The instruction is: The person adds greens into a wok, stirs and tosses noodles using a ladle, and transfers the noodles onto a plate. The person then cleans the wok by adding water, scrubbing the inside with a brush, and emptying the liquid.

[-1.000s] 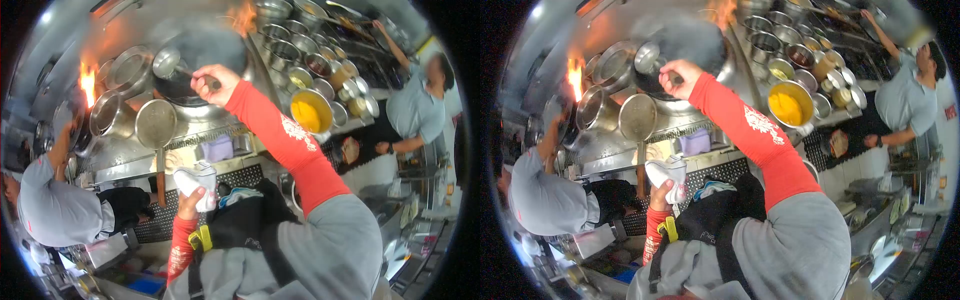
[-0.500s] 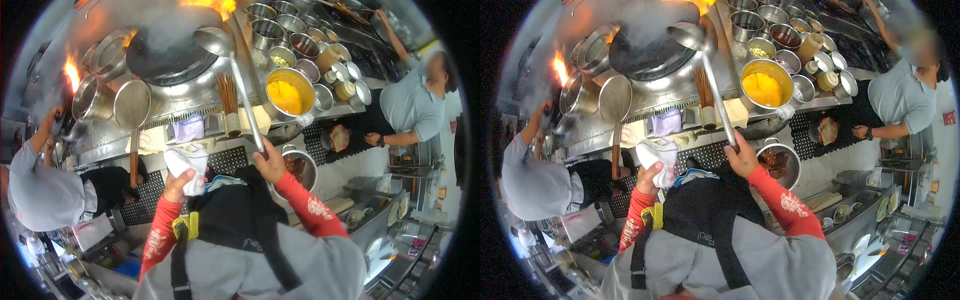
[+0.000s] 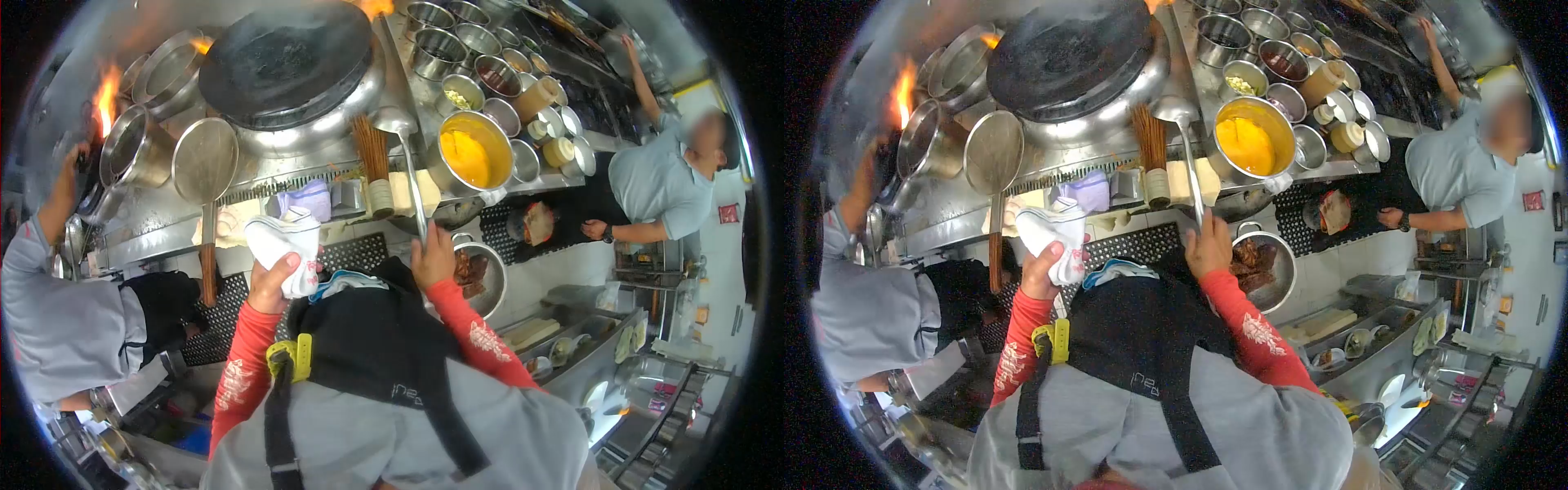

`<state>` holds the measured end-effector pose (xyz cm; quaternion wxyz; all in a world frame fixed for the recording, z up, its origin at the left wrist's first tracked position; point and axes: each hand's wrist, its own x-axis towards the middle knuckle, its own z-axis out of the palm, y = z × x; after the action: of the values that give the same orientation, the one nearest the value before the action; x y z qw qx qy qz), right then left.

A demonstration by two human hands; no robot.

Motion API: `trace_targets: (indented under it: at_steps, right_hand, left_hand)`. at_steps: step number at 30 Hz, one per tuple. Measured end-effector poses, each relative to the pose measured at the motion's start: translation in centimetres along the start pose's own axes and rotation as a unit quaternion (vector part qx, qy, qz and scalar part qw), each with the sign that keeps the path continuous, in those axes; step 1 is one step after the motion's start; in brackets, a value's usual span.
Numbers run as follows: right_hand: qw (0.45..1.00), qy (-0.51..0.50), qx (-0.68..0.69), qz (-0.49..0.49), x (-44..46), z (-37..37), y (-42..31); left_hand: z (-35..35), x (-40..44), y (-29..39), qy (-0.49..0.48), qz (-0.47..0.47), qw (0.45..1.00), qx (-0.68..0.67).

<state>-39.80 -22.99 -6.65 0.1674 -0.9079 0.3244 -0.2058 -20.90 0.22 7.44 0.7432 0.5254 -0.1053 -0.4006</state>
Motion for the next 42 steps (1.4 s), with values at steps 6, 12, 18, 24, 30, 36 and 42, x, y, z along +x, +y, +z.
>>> trace_targets:
  at_steps: [6, 12, 18, 24, 30, 36, 42]
  right_hand:
    - [0.993, -0.106, 0.041, 0.035, 9.1, 3.5, -7.5]
    - [0.822, -0.238, 0.383, 0.348, 13.1, -1.7, -7.1]
    - [0.839, -0.207, 0.477, 0.159, 18.7, -14.2, -13.0]
    - [0.932, -0.314, 0.077, -0.165, 36.9, -7.6, -17.5]
    - [0.881, -0.406, 0.24, -0.025, 46.7, 9.2, -30.1]
    - [0.903, -0.198, 0.171, -0.342, 41.0, 10.4, -30.5]
    - [0.972, -0.017, 0.071, -0.223, 49.3, 18.2, -30.1]
  left_hand:
    - [-3.8, 0.3, 0.0, -0.014, -0.015, 1.0, -0.012]
    - [-9.4, -0.3, 0.4, 0.014, 0.007, 0.999, -0.031]
    - [-13.0, 0.4, 0.9, 0.063, 0.01, 0.992, -0.11]
    - [-10.8, 10.2, 3.5, 0.073, 0.027, 0.983, -0.167]
    - [-8.0, 21.3, 4.4, 0.191, -0.037, 0.971, -0.14]
    - [-6.0, 24.8, 7.4, 0.23, -0.066, 0.961, -0.139]
    - [-9.9, 27.4, 3.8, 0.354, 0.037, 0.934, 0.044]
